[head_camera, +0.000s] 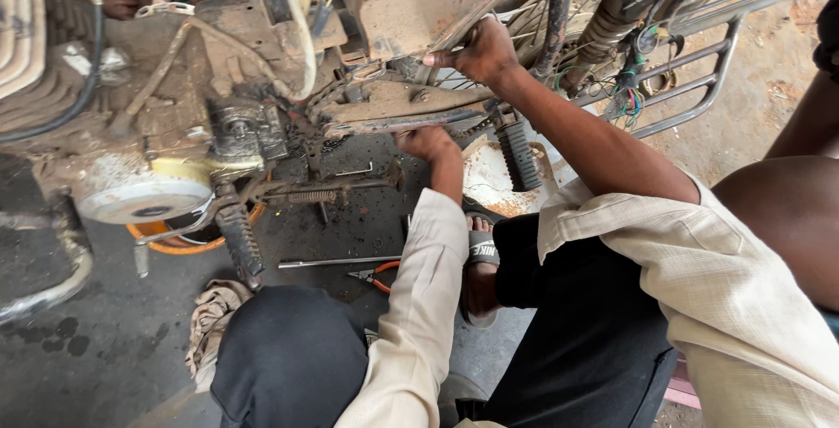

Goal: The person removes a sprocket from the engine shaft, cleans the area with a cloth, and installs a new sprocket while another person assists by holding the chain.

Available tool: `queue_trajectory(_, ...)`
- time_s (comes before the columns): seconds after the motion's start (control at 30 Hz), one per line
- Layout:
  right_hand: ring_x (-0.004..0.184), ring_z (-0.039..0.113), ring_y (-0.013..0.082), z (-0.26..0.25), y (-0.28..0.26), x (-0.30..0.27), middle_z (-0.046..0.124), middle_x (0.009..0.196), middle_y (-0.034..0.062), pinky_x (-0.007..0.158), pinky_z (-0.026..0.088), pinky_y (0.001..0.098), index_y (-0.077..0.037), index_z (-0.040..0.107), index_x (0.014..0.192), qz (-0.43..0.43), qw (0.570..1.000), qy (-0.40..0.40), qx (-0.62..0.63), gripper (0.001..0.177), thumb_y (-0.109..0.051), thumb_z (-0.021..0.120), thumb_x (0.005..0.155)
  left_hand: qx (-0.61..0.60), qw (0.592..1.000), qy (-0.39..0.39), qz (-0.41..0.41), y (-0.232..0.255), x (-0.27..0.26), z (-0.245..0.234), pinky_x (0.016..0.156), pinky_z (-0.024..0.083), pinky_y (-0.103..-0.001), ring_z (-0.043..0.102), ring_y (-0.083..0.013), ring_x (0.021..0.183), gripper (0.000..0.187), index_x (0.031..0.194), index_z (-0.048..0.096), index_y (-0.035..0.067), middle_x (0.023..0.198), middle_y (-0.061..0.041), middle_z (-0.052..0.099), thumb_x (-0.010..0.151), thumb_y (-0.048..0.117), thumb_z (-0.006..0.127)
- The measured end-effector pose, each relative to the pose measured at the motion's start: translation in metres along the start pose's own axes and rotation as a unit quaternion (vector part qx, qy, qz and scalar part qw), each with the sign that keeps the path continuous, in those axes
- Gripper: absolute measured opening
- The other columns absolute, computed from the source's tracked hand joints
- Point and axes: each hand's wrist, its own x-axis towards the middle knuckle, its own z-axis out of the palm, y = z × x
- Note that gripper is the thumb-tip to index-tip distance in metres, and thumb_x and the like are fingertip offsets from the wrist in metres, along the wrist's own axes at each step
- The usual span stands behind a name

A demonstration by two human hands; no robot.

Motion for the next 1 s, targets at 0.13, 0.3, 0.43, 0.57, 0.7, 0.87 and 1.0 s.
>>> queue_trajectory(0.13,0.134,0.054,0.0406,0.000,0.001,-0.004,0.041,0.153,0.0254,0.108,0.051,0.0620,0.007,0.029,0.151,-0.028,0.996,-0.037,-0.075,0.063,-0.026,0.055,0.105,-0.056,0.993,-0.077,0.065,-0.002,0.012,-0.012,0.048,0.056,-0.037,0.067,-0.0205,0.064,0.012,0.099,0.066,-0.006,0.090,-0.016,0.071,0.087,-0.009,0.065)
queue_trajectory(0.3,0.129,0.057,0.0459,0.004,-0.001,-0.005,0.045,0.146,0.0273,0.100,0.051,0.0664,0.005,0.028,0.148,0.014,1.000,-0.019,0.005,0.063,-0.040,0.030,0.103,-0.002,0.969,-0.185,0.166,-0.027,0.038,-0.040,0.054,0.059,-0.038,0.065,-0.0199,0.066,0.005,0.090,0.064,-0.010,0.086,-0.017,0.069,0.090,-0.015,0.063)
queue_trajectory(0.43,0.135,0.056,0.0414,0.002,-0.002,-0.006,0.044,0.153,0.0225,0.107,0.050,0.0651,0.007,0.027,0.153,0.001,0.996,-0.085,-0.041,0.060,-0.036,0.035,0.110,-0.034,0.978,-0.168,0.121,-0.037,0.051,-0.047,0.074,0.058,-0.032,0.063,-0.0169,0.088,0.028,0.103,0.055,-0.004,0.103,-0.012,0.061,0.080,-0.018,0.062)
queue_trajectory(0.57,0.130,0.059,0.0385,0.007,-0.003,-0.008,0.054,0.144,0.0202,0.105,0.051,0.0615,0.008,0.033,0.147,-0.017,0.992,-0.102,-0.076,0.064,-0.029,0.055,0.100,0.023,0.981,-0.165,0.097,-0.039,0.057,-0.051,0.086,0.056,-0.032,0.057,-0.0182,0.103,0.037,0.110,0.045,-0.003,0.112,-0.012,0.050,0.083,-0.017,0.065)
queue_trajectory(0.7,0.129,0.064,0.0250,0.010,-0.003,-0.008,0.061,0.146,0.0151,0.117,0.047,0.0395,0.013,0.041,0.148,-0.029,0.982,-0.063,-0.173,0.083,-0.021,0.085,0.086,-0.015,0.981,-0.183,0.056,-0.029,0.059,-0.050,0.082,0.058,-0.035,0.059,-0.0203,0.101,0.045,0.113,0.039,-0.001,0.111,-0.013,0.049,0.079,-0.015,0.066)
queue_trajectory(0.87,0.129,0.064,0.0244,0.018,-0.006,-0.016,0.064,0.144,0.0164,0.114,0.048,0.0378,0.015,0.048,0.148,-0.071,0.934,-0.094,-0.337,0.086,-0.025,0.087,0.083,-0.032,0.982,-0.187,-0.028,-0.003,0.055,-0.043,0.079,0.061,-0.035,0.063,-0.0200,0.102,0.050,0.114,0.043,0.006,0.115,-0.013,0.055,0.077,-0.015,0.068)
queue_trajectory(1.0,0.117,0.066,0.0409,0.021,-0.004,-0.016,0.062,0.128,0.0231,0.092,0.057,0.0559,0.009,0.039,0.136,0.005,1.000,-0.014,-0.010,0.075,-0.027,0.074,0.080,-0.061,0.958,-0.281,0.008,0.006,0.049,-0.049,0.081,0.061,-0.036,0.064,-0.0221,0.095,0.033,0.105,0.058,-0.006,0.110,-0.016,0.060,0.078,-0.024,0.067)
